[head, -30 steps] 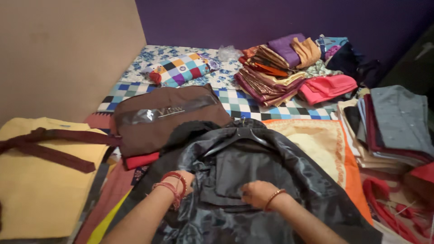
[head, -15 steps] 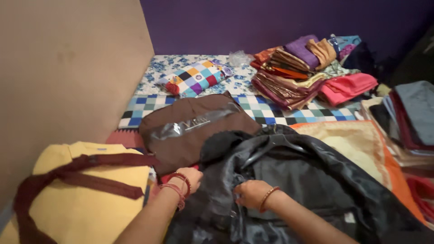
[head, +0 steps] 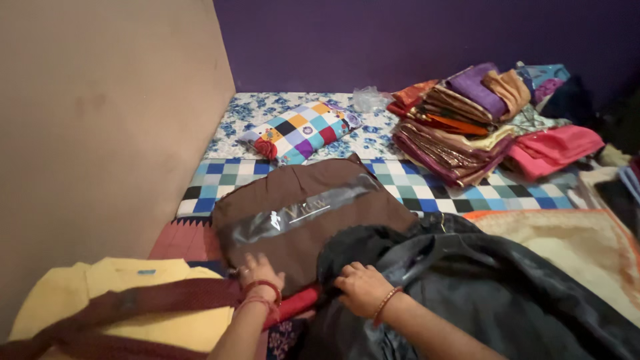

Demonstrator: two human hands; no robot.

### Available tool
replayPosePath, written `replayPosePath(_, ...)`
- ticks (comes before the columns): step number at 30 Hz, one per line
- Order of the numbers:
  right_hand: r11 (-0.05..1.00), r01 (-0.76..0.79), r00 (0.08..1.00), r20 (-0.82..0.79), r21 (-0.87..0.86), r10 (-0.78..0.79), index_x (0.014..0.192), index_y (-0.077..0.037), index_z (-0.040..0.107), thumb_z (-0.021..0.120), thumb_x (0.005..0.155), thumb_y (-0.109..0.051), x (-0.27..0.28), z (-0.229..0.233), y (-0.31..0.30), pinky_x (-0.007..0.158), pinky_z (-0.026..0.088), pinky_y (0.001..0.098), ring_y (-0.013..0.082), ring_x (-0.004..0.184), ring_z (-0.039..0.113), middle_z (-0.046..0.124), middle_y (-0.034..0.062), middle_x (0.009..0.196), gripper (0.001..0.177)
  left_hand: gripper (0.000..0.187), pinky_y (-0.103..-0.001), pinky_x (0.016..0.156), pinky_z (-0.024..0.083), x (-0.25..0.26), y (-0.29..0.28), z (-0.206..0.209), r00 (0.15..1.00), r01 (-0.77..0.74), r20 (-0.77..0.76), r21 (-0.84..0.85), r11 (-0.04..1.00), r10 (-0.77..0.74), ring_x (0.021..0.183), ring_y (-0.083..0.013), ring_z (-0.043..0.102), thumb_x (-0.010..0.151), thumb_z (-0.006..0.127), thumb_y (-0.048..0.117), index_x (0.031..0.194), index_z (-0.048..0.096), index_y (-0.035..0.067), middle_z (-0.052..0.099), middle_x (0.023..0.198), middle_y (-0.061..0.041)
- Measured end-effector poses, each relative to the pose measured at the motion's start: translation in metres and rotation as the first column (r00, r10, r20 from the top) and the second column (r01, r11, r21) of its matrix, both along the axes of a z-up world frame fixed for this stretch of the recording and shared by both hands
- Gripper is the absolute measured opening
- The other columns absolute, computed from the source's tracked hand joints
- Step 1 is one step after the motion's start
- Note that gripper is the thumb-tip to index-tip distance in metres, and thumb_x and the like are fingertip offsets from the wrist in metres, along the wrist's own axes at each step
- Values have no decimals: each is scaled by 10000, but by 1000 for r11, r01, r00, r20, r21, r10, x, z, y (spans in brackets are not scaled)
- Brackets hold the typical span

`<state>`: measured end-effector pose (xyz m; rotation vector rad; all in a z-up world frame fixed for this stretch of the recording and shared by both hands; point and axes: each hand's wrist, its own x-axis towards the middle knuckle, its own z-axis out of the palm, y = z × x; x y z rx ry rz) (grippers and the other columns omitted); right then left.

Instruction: The person unpacks several garments from plastic garment bags on a bed. They remove a black blazer, a dark suit jacket, and a red garment, placing each on a hanger and laying them flat on the bed.

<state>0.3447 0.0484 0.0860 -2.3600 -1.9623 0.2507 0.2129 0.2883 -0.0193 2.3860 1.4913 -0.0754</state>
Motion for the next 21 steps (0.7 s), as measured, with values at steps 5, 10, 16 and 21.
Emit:
replayPosePath(5,1000,-13,999,-46,8,14,1072,-142,722,721,846,-291,20,-21,19,899,469,481,313,1158,544,624,90,1119,270,1162,-509,1103,400,3,66,-44,872,-387,271,-126,913,407,1431,-422,357,726,904,434,1563,238,-21,215,1597,-306)
replayPosePath(10,998,-29,996,-86,54,34,1072,-146,724,721,859,-282,31,-43,17,893,475,471,304,1154,556,626,79,1116,253,786,-506,896,604,10,119,-50,679,-451,394,-442,775,620,1042,-387,733,714,917,420,1239,634,-92,722,1146,-268)
replayPosePath(16,1000,10,993,-119,11,-9,1104,-153,724,721,840,-252,36,-65,21,925,459,471,307,1171,547,620,72,1147,282,693,-475,848,594,23,142,-36,663,-440,245,-636,634,707,950,-344,765,730,897,463,1144,764,-77,790,1035,-192)
replayPosePath(21,976,-30,997,-80,-213,13,1119,-149,749,665,770,-152,35,-89,24,958,464,472,345,1205,544,608,122,1293,359,738,-508,970,493,33,170,-74,682,-372,250,-691,620,687,1199,-362,632,825,824,399,1382,575,-14,640,1336,-224)
